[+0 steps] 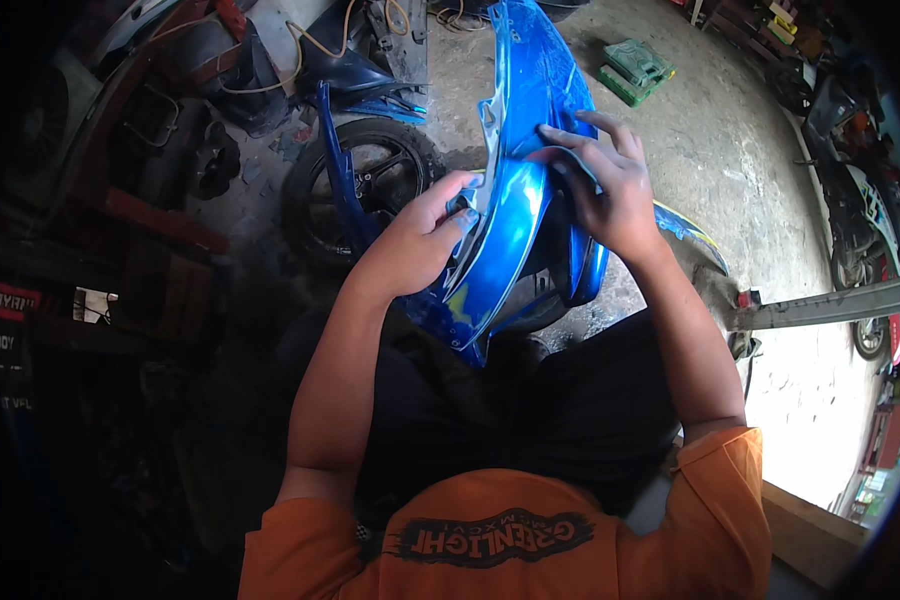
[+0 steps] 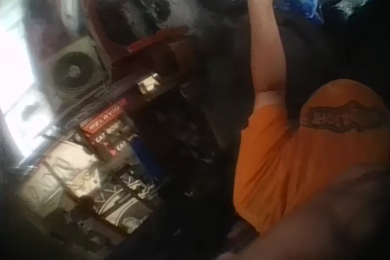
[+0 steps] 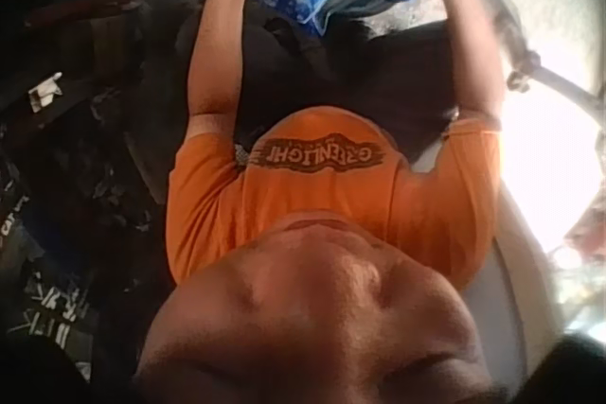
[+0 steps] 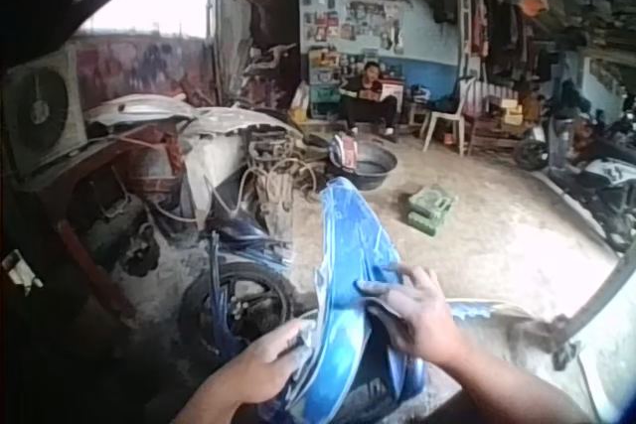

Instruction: The person sands a blue motorcycle fairing piece using a blue circular sanding sponge, frequently dipping the sponge into a bucket of water and rubbing the surface of the plastic part.

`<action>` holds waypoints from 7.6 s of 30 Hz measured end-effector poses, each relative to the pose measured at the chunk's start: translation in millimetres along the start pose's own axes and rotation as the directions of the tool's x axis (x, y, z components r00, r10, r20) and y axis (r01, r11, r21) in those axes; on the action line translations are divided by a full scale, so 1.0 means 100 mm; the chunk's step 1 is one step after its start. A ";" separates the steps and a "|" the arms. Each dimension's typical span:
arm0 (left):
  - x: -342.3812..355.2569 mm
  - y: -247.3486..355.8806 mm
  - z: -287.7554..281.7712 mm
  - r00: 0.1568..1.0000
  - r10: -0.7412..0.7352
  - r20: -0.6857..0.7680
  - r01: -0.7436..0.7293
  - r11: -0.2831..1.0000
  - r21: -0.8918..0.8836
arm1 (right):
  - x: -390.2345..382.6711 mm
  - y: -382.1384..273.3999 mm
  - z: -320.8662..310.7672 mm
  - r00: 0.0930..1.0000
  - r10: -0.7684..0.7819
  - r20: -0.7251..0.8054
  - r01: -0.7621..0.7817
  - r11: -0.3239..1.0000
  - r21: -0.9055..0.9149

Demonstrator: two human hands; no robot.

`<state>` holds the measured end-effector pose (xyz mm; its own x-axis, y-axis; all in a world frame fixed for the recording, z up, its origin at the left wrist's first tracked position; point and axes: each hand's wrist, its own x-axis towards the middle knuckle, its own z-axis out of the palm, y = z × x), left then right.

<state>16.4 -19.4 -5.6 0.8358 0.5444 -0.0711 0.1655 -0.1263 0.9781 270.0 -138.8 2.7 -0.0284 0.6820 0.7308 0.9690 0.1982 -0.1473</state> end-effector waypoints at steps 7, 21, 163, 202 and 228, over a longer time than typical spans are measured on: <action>-0.02 0.01 0.00 0.999 -0.042 0.009 0.041 0.998 0.053 | 0.00 -0.10 -0.02 0.994 -0.100 0.053 0.097 0.994 0.047; -0.03 -0.04 -0.02 0.999 0.035 -0.005 -0.034 0.995 0.089 | -0.16 -0.45 0.07 0.966 -0.242 0.090 0.240 0.970 0.028; -0.05 -0.01 -0.02 1.000 -0.020 -0.008 0.021 0.981 0.192 | -0.20 -0.42 0.09 0.975 -0.210 0.077 0.186 0.952 0.241; -0.04 -0.09 -0.02 0.997 0.080 -0.022 -0.076 0.989 0.127 | -0.16 -0.21 -0.12 0.959 -0.271 0.080 0.259 0.957 0.134; -0.05 -0.08 -0.18 0.999 -0.026 -0.042 0.031 0.994 0.103 | -0.21 -0.34 -0.16 0.949 -0.284 0.139 0.249 0.942 0.223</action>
<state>1.2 -6.3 -9.3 0.8083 0.5820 -0.0885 0.2437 -0.1940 0.9503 241.5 -171.3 2.9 -0.3361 0.6884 0.6428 0.8512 0.5141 -0.1055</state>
